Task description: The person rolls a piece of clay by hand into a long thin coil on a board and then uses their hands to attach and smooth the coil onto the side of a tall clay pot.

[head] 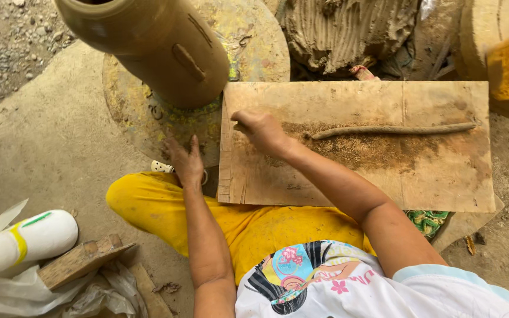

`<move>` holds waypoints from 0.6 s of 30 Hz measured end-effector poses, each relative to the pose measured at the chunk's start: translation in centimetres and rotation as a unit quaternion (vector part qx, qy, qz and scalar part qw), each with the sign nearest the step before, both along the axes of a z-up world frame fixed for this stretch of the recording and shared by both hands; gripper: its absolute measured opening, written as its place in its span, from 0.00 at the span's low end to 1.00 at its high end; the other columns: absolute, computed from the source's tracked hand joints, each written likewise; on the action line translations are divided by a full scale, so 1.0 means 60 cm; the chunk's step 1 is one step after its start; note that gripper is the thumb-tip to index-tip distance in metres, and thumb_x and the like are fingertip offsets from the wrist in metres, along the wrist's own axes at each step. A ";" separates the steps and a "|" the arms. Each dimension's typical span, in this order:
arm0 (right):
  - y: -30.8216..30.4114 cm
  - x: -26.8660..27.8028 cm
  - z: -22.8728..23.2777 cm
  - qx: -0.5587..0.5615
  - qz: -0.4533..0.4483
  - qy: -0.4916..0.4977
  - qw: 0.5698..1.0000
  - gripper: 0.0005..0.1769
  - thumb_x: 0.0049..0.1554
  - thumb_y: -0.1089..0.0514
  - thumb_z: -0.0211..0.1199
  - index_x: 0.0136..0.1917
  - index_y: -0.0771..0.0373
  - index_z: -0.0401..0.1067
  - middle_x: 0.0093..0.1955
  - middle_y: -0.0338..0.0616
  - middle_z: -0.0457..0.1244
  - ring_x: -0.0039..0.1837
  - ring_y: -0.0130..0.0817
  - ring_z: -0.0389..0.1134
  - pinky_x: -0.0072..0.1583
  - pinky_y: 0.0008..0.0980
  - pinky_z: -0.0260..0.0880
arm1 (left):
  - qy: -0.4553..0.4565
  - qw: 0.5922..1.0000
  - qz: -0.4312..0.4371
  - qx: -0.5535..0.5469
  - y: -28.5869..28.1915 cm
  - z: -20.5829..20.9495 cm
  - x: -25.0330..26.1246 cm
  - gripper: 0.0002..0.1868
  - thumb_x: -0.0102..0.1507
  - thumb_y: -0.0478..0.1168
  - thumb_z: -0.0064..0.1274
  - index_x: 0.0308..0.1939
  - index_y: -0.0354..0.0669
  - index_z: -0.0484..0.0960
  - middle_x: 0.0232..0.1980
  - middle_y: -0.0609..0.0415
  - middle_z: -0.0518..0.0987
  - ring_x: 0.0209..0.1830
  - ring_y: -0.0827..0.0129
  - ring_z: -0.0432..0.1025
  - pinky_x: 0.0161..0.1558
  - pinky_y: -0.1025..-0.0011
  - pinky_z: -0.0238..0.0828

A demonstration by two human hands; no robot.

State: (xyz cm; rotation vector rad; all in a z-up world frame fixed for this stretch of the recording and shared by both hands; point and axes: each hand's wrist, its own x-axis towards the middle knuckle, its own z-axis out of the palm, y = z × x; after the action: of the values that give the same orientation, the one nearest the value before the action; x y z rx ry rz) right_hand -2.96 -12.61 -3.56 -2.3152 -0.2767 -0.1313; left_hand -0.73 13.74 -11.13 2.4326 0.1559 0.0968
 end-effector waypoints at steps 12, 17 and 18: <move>-0.207 -0.091 0.086 0.254 -0.198 -0.002 0.947 0.09 0.69 0.62 0.54 0.60 0.60 0.72 0.43 0.42 0.68 0.37 0.25 0.67 0.34 0.24 0.72 | -0.052 0.991 -0.114 0.047 -0.120 0.099 -0.080 0.39 0.62 0.47 0.66 0.75 0.50 0.68 0.83 0.40 0.50 0.84 0.40 0.43 0.79 0.42 0.42; -0.265 -0.148 0.202 0.318 -0.168 -0.396 0.845 0.10 0.76 0.67 0.50 0.66 0.62 0.70 0.54 0.47 0.66 0.43 0.30 0.67 0.40 0.28 0.74 | -0.023 0.985 -0.145 0.087 -0.130 0.090 -0.081 0.37 0.61 0.47 0.67 0.72 0.52 0.70 0.82 0.46 0.55 0.83 0.41 0.45 0.80 0.45 0.45; -0.273 -0.161 0.234 0.259 -0.191 -0.490 0.810 0.08 0.74 0.65 0.51 0.63 0.64 0.70 0.56 0.50 0.64 0.45 0.30 0.68 0.40 0.30 0.76 | -0.021 0.985 -0.145 0.093 -0.129 0.084 -0.077 0.37 0.60 0.48 0.67 0.72 0.51 0.71 0.82 0.45 0.55 0.83 0.41 0.45 0.79 0.45 0.43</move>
State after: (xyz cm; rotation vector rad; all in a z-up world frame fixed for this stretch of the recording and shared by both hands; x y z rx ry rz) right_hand -12.61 -28.96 10.46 -1.5360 -0.2251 -1.4388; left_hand -5.34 5.99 -6.10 2.6086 -0.2369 0.0315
